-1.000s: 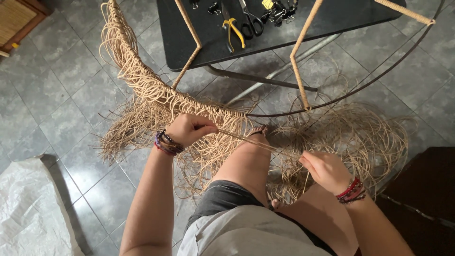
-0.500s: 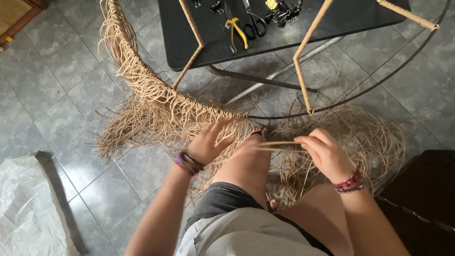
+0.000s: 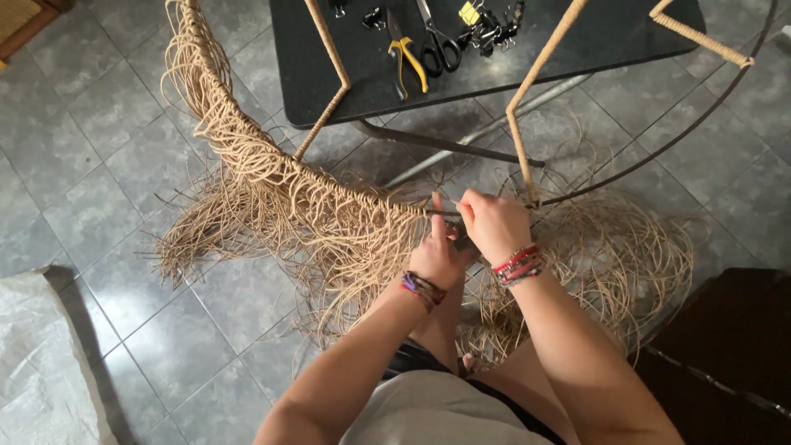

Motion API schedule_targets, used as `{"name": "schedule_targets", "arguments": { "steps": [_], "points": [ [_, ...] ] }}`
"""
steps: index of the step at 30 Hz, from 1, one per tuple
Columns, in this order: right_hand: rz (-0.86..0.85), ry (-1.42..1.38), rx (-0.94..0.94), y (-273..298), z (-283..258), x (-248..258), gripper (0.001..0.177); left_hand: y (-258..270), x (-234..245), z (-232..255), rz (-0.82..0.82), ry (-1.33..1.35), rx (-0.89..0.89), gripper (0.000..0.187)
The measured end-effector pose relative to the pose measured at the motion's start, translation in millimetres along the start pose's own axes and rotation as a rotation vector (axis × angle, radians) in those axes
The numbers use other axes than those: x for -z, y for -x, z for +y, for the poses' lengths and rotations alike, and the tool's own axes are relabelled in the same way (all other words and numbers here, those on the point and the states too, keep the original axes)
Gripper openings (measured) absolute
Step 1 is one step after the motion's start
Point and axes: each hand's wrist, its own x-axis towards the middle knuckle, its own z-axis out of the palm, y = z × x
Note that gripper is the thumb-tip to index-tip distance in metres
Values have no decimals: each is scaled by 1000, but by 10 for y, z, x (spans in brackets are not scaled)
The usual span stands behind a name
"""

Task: Weaving and wrapping dried straw strands around a large star-shaped frame

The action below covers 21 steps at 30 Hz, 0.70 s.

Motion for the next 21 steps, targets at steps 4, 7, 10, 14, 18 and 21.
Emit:
{"name": "schedule_targets", "arguments": {
  "steps": [4,7,10,14,18,21],
  "points": [
    [39,-354,14,246,-58,125,23,-302,-520,-297,67,-132,205,46],
    [72,-768,-140,584,-162,269,56,-357,-639,-468,127,-66,186,31],
    [-26,-1162,-448,871,-170,339,36,-389,-674,-553,137,83,241,21],
    [-80,-1599,-841,941,-221,382,33,-207,-608,-209,227,91,228,21],
    [-47,-1423,-706,849,-85,460,25,-237,-1170,-201,14,108,186,30],
    [-145,-1005,-507,893,143,397,21,79,-747,162,-90,25,167,21]
  ]
}}
